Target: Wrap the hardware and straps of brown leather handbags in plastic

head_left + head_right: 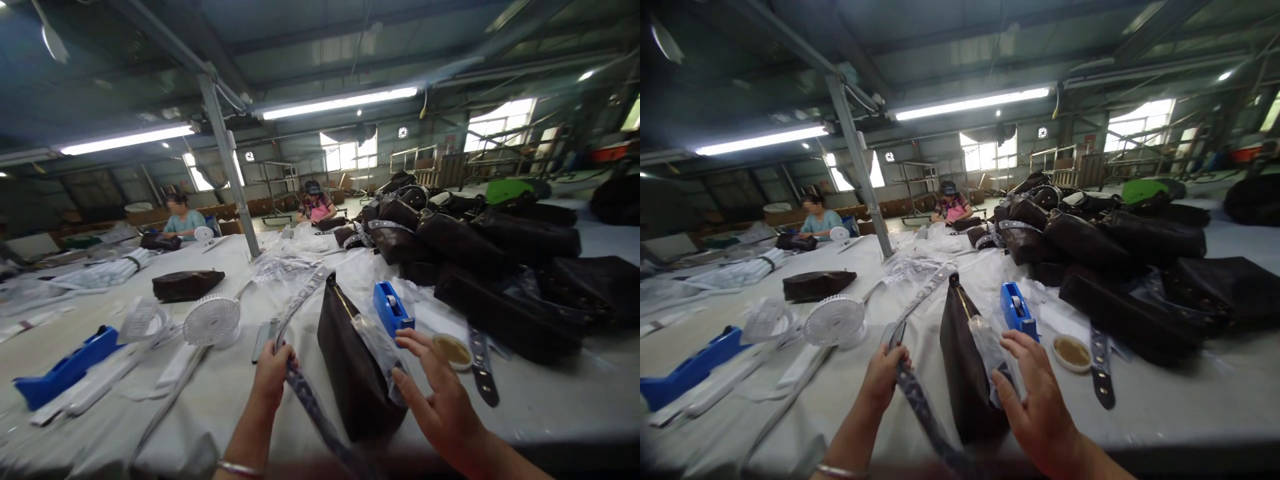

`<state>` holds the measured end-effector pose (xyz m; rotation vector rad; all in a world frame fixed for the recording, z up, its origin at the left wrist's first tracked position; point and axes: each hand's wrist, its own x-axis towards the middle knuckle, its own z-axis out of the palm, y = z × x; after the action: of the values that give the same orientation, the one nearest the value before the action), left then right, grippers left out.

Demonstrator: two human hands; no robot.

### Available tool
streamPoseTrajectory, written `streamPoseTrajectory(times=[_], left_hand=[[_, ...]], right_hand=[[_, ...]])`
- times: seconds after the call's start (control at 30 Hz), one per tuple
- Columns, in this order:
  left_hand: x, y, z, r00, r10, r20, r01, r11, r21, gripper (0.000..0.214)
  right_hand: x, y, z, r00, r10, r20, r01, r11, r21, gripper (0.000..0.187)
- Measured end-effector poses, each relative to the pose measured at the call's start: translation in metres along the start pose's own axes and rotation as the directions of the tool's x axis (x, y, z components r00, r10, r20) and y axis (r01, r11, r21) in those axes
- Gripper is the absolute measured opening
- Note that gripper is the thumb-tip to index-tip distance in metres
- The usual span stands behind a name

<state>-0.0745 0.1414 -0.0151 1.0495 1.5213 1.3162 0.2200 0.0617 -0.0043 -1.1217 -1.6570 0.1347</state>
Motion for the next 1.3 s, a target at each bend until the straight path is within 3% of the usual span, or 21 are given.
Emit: streamPoseTrajectory(times=[0.1,0.17,0.2,0.3,0.4,0.47,0.6,0.8,0.97,1.0,1.1,1.17,1.23,1.3], left_hand=[[-0.020,0.057,-0.005,0.992,0.042,0.122,-0.017,0.980,-0.197,0.041],[-0.037,0.095,-0.003,0.964,0.046,0.264,0.062,0.920,-0.387,0.043],[-0.046,0.112,0.000,0.944,0.045,0.328,0.114,0.885,-0.451,0.042],[-0.068,0.151,0.018,0.949,0.034,0.314,0.128,0.867,-0.481,0.030],[-0.078,0.171,0.036,0.961,0.007,0.276,0.137,0.857,-0.496,0.015],[-0.078,0.179,0.043,0.958,0.006,0.288,0.150,0.844,-0.515,0.012],[-0.072,0.189,0.044,0.954,0.004,0.299,0.174,0.807,-0.564,0.013],[-0.071,0.196,0.044,0.937,-0.067,0.343,0.256,0.802,-0.540,0.015],[-0.076,0.205,0.047,0.928,-0.093,0.362,0.309,0.735,-0.603,0.019],[-0.076,0.207,0.048,0.931,-0.082,0.357,0.298,0.737,-0.607,0.020],[-0.073,0.211,0.049,0.927,-0.053,0.371,0.280,0.758,-0.590,0.021],[-0.070,0.209,0.049,0.914,-0.044,0.402,0.288,0.768,-0.572,0.020],[-0.067,0.205,0.047,0.905,-0.047,0.422,0.295,0.785,-0.544,0.017],[-0.067,0.198,0.044,0.898,-0.053,0.438,0.293,0.815,-0.501,0.013]], right_hand=[[0.004,-0.023,-0.006,0.991,-0.064,0.121,0.049,0.991,0.121,0.037],[0.003,-0.040,-0.002,0.954,-0.050,0.296,-0.023,0.971,0.238,0.049],[0.003,-0.048,0.003,0.920,-0.038,0.391,-0.088,0.950,0.299,0.060],[0.001,-0.066,0.022,0.777,-0.064,0.626,-0.343,0.792,0.506,0.087],[0.002,-0.078,0.037,0.644,-0.131,0.754,-0.568,0.579,0.586,0.058],[0.006,-0.084,0.037,0.612,-0.136,0.779,-0.628,0.516,0.583,0.043],[0.018,-0.097,0.021,0.650,-0.162,0.742,-0.624,0.443,0.644,0.034],[0.030,-0.111,0.005,0.662,-0.178,0.728,-0.639,0.373,0.672,0.031],[0.043,-0.102,0.004,0.625,-0.220,0.749,-0.643,0.398,0.654,0.031],[0.050,-0.096,0.007,0.653,-0.186,0.734,-0.636,0.391,0.665,0.031],[0.080,-0.067,0.020,0.799,0.057,0.599,-0.562,0.423,0.710,0.030],[0.102,-0.044,0.029,0.873,0.175,0.456,-0.468,0.566,0.679,0.026],[0.123,-0.028,0.035,0.935,0.156,0.320,-0.324,0.743,0.585,0.026],[0.138,-0.021,0.039,0.970,0.057,0.237,-0.174,0.845,0.506,0.029]])
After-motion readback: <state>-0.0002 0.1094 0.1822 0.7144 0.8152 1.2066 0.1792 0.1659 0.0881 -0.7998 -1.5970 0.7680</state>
